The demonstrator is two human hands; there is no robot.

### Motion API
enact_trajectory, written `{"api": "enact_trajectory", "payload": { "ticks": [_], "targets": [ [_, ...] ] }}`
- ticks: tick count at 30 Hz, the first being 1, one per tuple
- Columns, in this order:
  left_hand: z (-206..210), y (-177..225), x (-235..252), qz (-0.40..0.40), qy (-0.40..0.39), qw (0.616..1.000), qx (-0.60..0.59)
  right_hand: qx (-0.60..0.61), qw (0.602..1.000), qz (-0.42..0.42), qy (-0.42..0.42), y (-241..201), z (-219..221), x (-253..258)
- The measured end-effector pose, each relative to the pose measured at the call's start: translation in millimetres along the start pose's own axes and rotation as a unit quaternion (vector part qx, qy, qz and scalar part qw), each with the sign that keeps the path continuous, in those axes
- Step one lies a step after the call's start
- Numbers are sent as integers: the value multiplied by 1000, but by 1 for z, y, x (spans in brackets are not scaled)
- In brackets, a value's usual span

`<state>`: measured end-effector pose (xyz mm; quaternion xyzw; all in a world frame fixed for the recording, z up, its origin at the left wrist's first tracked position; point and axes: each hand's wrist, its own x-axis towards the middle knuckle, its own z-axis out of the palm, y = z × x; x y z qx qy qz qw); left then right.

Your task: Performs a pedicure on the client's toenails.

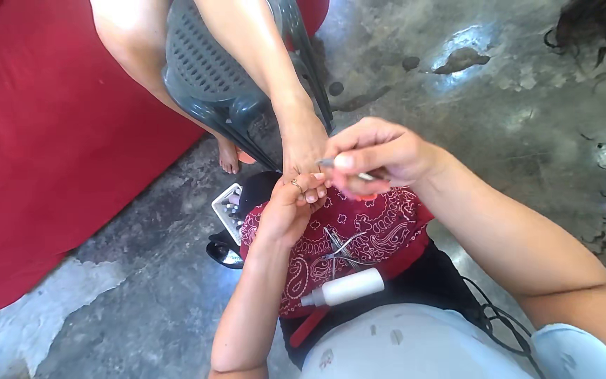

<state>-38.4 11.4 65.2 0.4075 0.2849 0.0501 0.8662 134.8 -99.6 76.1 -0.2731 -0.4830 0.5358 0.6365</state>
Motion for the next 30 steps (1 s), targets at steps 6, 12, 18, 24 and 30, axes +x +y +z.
{"api": "enact_trajectory", "payload": {
  "ticks": [6, 12, 18, 24, 30],
  "targets": [
    [1, 0, -1, -10, 15, 1000, 13, -70, 949, -127, 280, 3, 20, 6],
    [5, -1, 0, -4, 32, 999, 0, 37, 971, 156, 176, 20, 19, -56],
    [5, 0, -1, -4, 34, 999, 5, 109, 961, 164, 195, 24, 27, -66],
    [6, 1, -2, -6, 37, 999, 7, 108, 959, 165, 203, 23, 27, -63],
    [5, 0, -2, -6, 37, 999, 12, 111, 957, 170, 208, 21, 28, -61]
  ]
}}
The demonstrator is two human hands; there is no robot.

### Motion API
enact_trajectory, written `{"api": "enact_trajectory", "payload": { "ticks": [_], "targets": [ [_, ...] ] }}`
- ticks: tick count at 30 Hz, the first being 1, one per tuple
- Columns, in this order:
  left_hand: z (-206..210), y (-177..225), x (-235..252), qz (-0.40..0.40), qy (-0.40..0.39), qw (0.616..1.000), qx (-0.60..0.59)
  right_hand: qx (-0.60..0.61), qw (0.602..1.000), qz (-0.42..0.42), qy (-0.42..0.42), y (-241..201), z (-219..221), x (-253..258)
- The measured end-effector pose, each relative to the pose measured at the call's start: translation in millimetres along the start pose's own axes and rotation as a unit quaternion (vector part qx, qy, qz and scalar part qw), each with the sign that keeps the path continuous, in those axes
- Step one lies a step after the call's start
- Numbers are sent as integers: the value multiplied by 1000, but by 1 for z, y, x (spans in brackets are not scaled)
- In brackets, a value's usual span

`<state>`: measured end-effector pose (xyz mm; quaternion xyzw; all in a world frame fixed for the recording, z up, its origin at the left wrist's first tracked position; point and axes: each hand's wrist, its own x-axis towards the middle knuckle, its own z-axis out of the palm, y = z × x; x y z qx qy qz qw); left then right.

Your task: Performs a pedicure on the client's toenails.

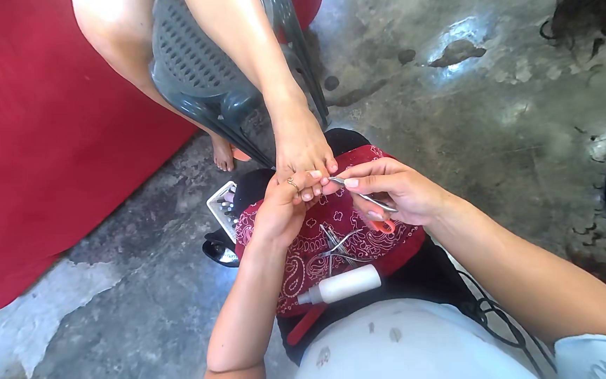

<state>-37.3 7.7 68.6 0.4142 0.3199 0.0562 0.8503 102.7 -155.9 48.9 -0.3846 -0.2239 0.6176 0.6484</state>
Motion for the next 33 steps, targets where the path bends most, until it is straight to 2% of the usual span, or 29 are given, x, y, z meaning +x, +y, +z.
{"api": "enact_trajectory", "payload": {
  "ticks": [7, 14, 27, 33],
  "targets": [
    [0, 0, 0, -1, 0, 1000, -8, 6, 1000, 15, 4, -2, 0, 1],
    [2, 1, -1, -2, 10, 1000, -9, 14, 1000, -14, -23, 1, -2, 1],
    [2, 0, 0, -3, 13, 1000, -9, 39, 998, 43, 13, -5, 3, 0],
    [1, 0, -1, 1, 12, 1000, -10, 36, 999, 13, -2, 1, 2, -2]
  ]
}}
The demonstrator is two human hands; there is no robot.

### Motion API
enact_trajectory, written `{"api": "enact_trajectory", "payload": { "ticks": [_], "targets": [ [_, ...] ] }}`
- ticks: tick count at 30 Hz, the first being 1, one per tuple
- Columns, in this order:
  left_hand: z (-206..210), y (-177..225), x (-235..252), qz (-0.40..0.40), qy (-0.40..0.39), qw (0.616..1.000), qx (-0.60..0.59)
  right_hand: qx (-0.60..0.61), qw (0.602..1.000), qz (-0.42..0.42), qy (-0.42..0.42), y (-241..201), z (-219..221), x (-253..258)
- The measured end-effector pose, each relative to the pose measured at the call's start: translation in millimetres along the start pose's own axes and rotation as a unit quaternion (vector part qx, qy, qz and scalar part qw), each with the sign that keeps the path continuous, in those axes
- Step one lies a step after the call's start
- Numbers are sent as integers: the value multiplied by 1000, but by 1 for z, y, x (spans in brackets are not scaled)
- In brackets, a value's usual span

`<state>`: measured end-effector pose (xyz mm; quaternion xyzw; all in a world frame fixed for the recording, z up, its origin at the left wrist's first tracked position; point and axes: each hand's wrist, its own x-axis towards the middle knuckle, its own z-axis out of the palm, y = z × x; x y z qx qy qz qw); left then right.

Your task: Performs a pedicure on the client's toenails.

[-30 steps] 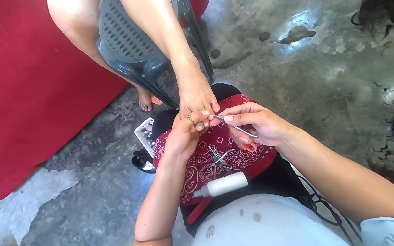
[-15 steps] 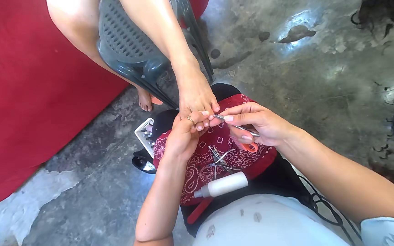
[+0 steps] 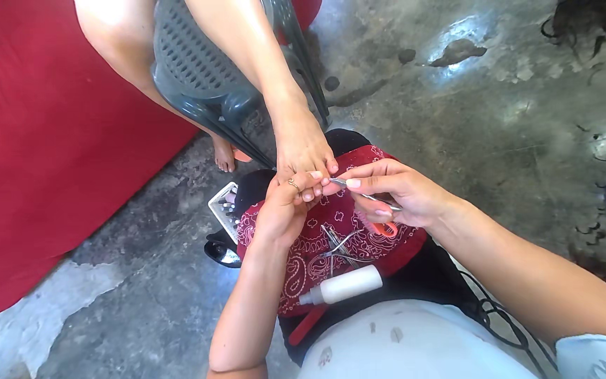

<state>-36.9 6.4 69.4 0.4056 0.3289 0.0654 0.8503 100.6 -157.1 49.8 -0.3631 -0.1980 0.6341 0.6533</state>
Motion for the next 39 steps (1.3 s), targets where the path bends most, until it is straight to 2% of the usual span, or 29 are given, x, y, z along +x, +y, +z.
{"api": "enact_trajectory", "payload": {
  "ticks": [13, 19, 29, 35, 39],
  "targets": [
    [1, 1, 0, 0, -3, 1000, 3, 12, 1000, 23, 14, -3, 1, 2],
    [0, 1, 0, 1, 0, 1000, 5, -4, 1000, -17, -15, 0, -1, 3],
    [1, 1, -1, -2, -3, 1000, 0, 2, 1000, 9, 4, -3, -1, 3],
    [0, 2, -1, 1, -5, 1000, 2, -31, 998, -37, -45, 0, -6, 6],
    [1, 1, -1, -1, -6, 1000, -6, -8, 999, -30, -40, 2, -8, 4]
  ]
}}
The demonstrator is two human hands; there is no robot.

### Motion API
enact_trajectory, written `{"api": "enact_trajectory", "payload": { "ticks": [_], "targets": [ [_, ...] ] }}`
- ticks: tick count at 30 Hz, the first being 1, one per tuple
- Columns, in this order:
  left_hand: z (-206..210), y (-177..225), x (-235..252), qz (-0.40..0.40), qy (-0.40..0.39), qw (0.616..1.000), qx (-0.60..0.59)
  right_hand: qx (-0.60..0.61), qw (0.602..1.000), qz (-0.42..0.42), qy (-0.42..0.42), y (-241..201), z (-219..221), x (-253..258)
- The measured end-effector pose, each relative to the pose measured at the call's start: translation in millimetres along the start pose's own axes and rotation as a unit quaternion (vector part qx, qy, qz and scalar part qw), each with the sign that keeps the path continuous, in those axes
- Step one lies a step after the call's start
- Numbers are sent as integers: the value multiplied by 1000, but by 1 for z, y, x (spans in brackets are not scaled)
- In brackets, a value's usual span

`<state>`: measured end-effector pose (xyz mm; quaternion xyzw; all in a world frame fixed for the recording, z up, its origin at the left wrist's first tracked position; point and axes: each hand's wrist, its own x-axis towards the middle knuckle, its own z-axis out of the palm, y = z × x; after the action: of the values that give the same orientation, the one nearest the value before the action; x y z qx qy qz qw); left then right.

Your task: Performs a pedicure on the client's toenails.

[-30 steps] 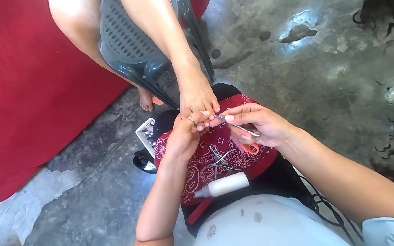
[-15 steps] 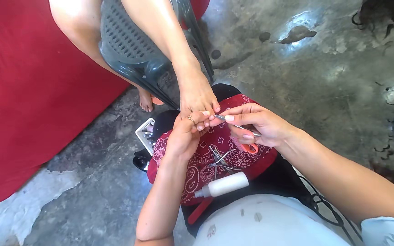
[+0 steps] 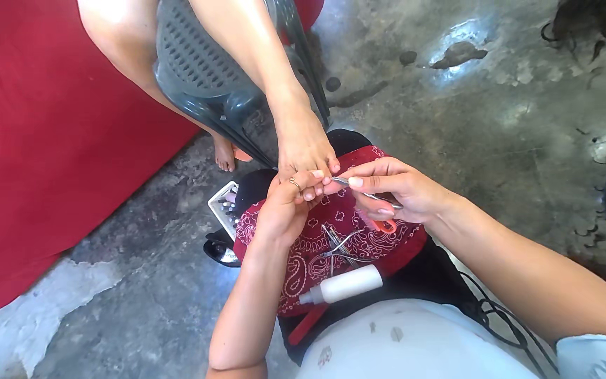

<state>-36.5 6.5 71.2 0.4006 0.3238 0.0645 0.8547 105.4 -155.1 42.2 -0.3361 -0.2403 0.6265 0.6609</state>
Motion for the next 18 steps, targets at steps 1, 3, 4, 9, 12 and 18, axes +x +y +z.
{"api": "enact_trajectory", "payload": {
  "ticks": [1, 3, 4, 9, 12, 18],
  "targets": [
    [0, 0, 0, -2, 1, 1000, 3, 4, 1000, 4, 7, 0, 0, 0],
    [0, 0, 0, -4, 0, 1000, 3, 4, 1000, 12, 16, -1, 1, 0],
    [0, 0, 0, -3, -2, 1000, 1, -4, 1000, 12, 17, -1, 1, 1],
    [0, -1, 1, 1, -3, 1000, 3, -72, 994, -84, -21, -5, 2, 14],
    [0, -2, 1, 5, -12, 1000, 4, -34, 982, -169, -74, -14, 11, 33],
    [-1, -2, 1, 0, -11, 1000, 11, -118, 927, -322, 152, -36, 43, 55]
  ]
}}
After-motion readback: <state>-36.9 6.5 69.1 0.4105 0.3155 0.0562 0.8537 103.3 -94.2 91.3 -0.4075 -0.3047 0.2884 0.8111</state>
